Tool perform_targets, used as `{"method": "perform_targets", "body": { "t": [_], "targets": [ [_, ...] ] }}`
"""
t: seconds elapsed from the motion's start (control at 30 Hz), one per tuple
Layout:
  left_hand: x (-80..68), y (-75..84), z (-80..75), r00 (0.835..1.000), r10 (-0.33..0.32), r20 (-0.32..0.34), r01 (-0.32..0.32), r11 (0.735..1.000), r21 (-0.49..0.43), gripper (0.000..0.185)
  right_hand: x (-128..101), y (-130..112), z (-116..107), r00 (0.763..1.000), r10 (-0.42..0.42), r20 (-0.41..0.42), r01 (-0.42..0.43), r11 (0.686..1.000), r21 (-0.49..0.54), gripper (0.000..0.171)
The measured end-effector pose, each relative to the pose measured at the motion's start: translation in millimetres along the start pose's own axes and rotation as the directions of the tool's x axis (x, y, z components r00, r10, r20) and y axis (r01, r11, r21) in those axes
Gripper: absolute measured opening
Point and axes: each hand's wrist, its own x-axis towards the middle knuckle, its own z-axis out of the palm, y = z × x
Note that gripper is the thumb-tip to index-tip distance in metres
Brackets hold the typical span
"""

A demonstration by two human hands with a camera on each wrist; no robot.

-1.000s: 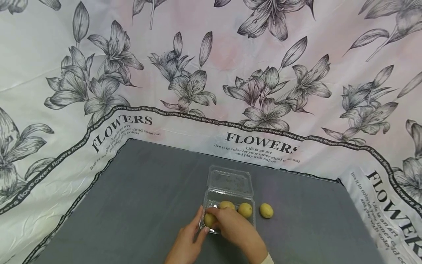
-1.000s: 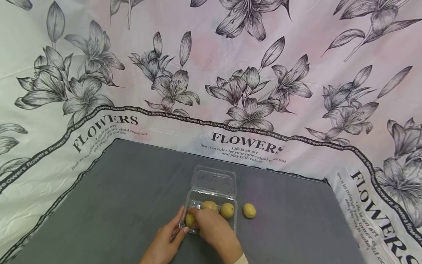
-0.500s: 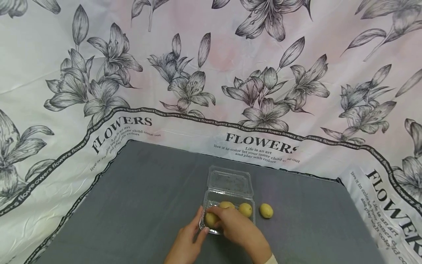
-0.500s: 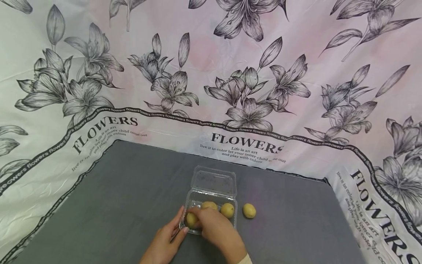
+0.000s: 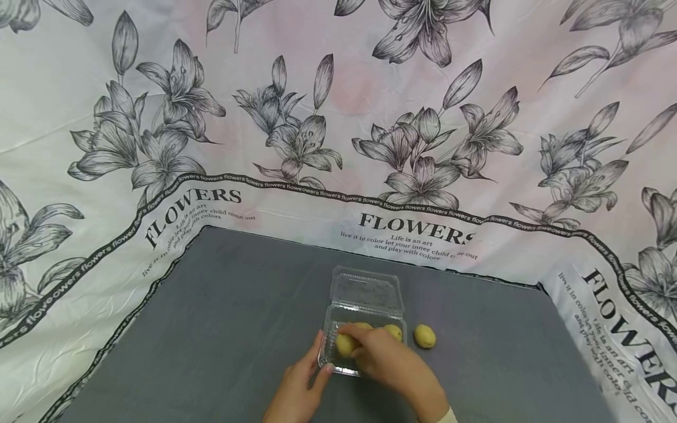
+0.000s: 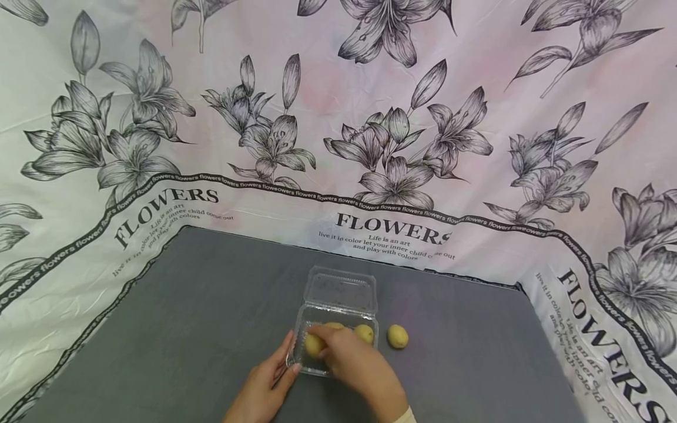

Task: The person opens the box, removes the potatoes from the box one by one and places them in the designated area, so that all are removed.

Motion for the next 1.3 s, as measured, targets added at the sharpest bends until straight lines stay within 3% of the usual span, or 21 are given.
{"method": "perform_targets", "body": {
  "t": [0.23, 0.43, 0.6, 0.83, 0.93, 1.1, 1.3],
  "targets": [
    [-0.4, 0.0, 1.6, 1.000, -0.003, -0.022, 0.003, 1.000, 0.014, 0.068, -8, 3, -11, 0.999, 0.007, -0.049, -0.005, 0.999, 0.042, 0.053],
    [0.6, 0.5, 1.4, 1.000, -0.009, -0.024, 0.010, 0.999, 0.036, 0.068, -16, 11, -20, 0.999, 0.035, -0.023, -0.034, 0.998, 0.059, 0.063],
    [-0.6, -0.7, 1.4, 0.999, 0.010, -0.047, -0.007, 0.998, 0.059, 0.067, -22, 17, -23, 0.997, 0.020, -0.071, -0.018, 0.999, 0.030, 0.053],
    [-1.8, -0.8, 1.9, 0.999, -0.013, -0.039, 0.016, 0.997, 0.072, 0.068, -34, 26, -33, 0.986, 0.003, -0.169, -0.004, 1.000, -0.007, 0.059],
    [-2.1, 0.0, 2.1, 0.999, -0.022, -0.038, 0.025, 0.997, 0.069, 0.068, -38, 30, -38, 0.983, -0.005, -0.182, 0.012, 0.999, 0.036, 0.066],
    [-2.6, 1.9, 2.1, 0.999, -0.029, -0.046, 0.033, 0.996, 0.079, 0.067, -44, 37, -47, 0.978, -0.006, -0.208, 0.008, 1.000, 0.008, 0.057],
    [-3.0, 3.3, 1.6, 0.999, -0.017, -0.044, 0.021, 0.997, 0.078, 0.067, -51, 43, -55, 0.970, 0.048, -0.238, -0.055, 0.998, -0.024, 0.053]
  ]
}}
